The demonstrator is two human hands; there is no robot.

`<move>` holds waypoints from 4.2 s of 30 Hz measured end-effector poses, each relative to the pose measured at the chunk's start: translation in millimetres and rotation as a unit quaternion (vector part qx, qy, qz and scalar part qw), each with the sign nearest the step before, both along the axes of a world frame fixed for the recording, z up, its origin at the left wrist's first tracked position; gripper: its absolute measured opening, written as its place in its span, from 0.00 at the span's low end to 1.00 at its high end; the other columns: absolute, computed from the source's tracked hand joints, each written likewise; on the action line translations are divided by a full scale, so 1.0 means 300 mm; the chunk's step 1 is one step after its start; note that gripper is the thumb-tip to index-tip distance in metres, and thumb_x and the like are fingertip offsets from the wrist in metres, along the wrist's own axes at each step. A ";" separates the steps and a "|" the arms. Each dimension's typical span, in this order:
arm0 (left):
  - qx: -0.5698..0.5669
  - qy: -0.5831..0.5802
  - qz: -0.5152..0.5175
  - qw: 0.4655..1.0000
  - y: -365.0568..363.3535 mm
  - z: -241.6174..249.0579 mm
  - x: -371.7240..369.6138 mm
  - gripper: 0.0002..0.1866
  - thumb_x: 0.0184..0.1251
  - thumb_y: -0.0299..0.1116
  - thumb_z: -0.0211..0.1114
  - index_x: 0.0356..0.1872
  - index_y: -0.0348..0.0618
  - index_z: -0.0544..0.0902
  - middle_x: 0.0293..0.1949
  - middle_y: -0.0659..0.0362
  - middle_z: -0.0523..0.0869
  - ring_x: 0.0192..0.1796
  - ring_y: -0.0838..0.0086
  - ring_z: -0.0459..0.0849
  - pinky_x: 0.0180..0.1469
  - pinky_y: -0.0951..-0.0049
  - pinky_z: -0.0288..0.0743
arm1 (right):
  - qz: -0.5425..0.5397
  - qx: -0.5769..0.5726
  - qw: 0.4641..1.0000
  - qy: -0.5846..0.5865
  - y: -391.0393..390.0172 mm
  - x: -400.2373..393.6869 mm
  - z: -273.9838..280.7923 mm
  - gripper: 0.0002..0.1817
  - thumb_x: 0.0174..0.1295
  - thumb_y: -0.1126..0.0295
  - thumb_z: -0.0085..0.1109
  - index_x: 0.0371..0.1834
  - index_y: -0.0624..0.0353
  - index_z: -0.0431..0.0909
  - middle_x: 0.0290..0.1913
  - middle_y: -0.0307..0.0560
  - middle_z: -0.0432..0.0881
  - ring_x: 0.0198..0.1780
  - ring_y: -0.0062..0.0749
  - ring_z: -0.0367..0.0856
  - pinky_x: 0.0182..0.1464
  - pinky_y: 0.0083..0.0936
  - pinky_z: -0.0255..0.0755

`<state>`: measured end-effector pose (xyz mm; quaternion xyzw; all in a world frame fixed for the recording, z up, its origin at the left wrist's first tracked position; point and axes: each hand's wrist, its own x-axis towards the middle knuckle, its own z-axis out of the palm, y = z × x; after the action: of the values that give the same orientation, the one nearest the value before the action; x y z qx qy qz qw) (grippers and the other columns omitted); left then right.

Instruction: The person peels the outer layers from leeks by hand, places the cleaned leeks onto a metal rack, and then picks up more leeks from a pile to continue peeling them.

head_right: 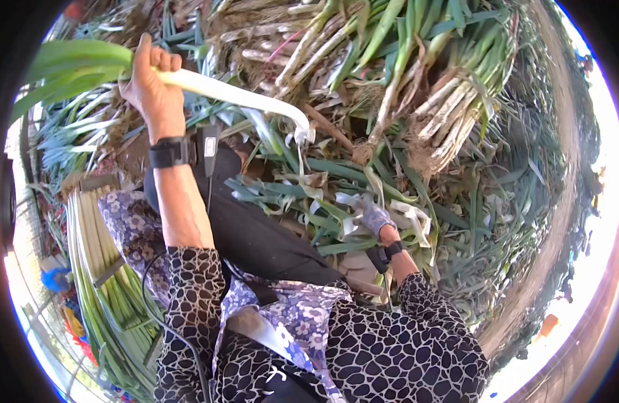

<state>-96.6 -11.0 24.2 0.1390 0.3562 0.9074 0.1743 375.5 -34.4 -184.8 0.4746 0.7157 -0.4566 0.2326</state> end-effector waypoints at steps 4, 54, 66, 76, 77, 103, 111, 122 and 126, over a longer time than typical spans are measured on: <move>0.008 -0.047 -0.048 0.998 -0.005 0.006 -0.017 0.16 0.57 0.26 0.68 0.19 0.49 0.68 0.15 0.69 0.66 0.17 0.82 0.62 0.21 0.75 0.57 | -0.073 0.223 0.949 0.209 0.155 -0.270 0.250 0.36 0.53 0.57 0.67 0.63 0.60 0.65 0.56 0.60 0.72 0.59 0.48 0.72 0.55 0.36 0.71; 0.194 -0.051 -0.317 0.927 -0.007 0.010 -0.003 0.14 0.69 0.38 0.56 0.24 0.48 0.67 0.20 0.66 0.64 0.18 0.83 0.59 0.16 0.82 0.56 | -0.127 0.459 0.827 0.299 0.071 -0.454 0.598 0.14 0.58 0.68 0.58 0.48 0.54 0.79 0.46 0.45 0.78 0.46 0.43 0.75 0.48 0.36 0.70; 0.028 0.022 -0.207 0.978 -0.009 0.051 0.046 0.18 0.67 0.40 0.57 0.18 0.49 0.63 0.18 0.68 0.62 0.17 0.83 0.58 0.18 0.81 0.54 | -0.189 0.353 0.840 0.365 0.115 -0.643 0.500 0.14 0.59 0.77 0.55 0.49 0.59 0.74 0.34 0.52 0.78 0.39 0.46 0.76 0.40 0.35 0.71; 0.076 0.023 -0.260 0.962 -0.019 0.025 0.074 0.17 0.71 0.38 0.54 0.20 0.49 0.63 0.20 0.66 0.63 0.19 0.82 0.59 0.19 0.81 0.56 | 0.091 0.245 0.891 0.372 0.303 -0.711 0.252 0.07 0.60 0.73 0.50 0.37 0.65 0.75 0.33 0.55 0.79 0.35 0.47 0.80 0.37 0.29 0.73; 0.077 0.022 -0.261 0.962 -0.018 0.028 0.075 0.17 0.71 0.38 0.54 0.20 0.49 0.63 0.20 0.66 0.63 0.19 0.82 0.59 0.19 0.81 0.56 | 0.170 0.369 0.848 0.341 0.322 -0.724 0.241 0.09 0.61 0.70 0.52 0.39 0.64 0.76 0.31 0.51 0.79 0.34 0.41 0.80 0.38 0.28 0.75; 0.117 0.016 -0.277 0.954 -0.043 0.034 0.034 0.17 0.70 0.33 0.51 0.19 0.49 0.62 0.21 0.66 0.64 0.18 0.83 0.59 0.17 0.83 0.58 | -0.266 0.091 0.860 0.427 0.134 -0.597 0.469 0.09 0.63 0.74 0.55 0.44 0.63 0.77 0.37 0.38 0.79 0.37 0.18 0.76 0.41 0.19 0.72; 0.134 -0.007 -0.310 0.941 -0.037 0.021 0.024 0.13 0.70 0.33 0.52 0.24 0.47 0.66 0.21 0.66 0.63 0.18 0.83 0.59 0.18 0.82 0.57 | -0.152 0.028 0.842 0.517 0.131 -0.610 0.508 0.34 0.52 0.72 0.69 0.63 0.60 0.65 0.42 0.38 0.74 0.42 0.22 0.73 0.49 0.20 0.70; 0.188 -0.014 -0.372 0.909 -0.027 0.020 0.037 0.10 0.70 0.34 0.52 0.28 0.44 0.70 0.21 0.66 0.63 0.18 0.84 0.59 0.17 0.82 0.58 | -0.190 -0.144 0.887 0.396 0.131 -0.591 0.586 0.34 0.44 0.79 0.65 0.60 0.62 0.68 0.37 0.37 0.73 0.42 0.19 0.72 0.48 0.17 0.70; 0.197 -0.033 -0.388 0.900 -0.026 0.031 0.049 0.10 0.70 0.35 0.52 0.28 0.44 0.69 0.21 0.66 0.64 0.17 0.84 0.59 0.16 0.83 0.58 | -0.233 -0.140 0.853 0.446 0.114 -0.600 0.586 0.34 0.43 0.79 0.67 0.59 0.63 0.68 0.43 0.38 0.73 0.46 0.21 0.72 0.53 0.20 0.67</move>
<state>-82.0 -18.7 33.5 0.2678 0.0819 0.8238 0.4929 195.3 -0.2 -9.0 0.3353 0.5399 -0.7552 -0.1603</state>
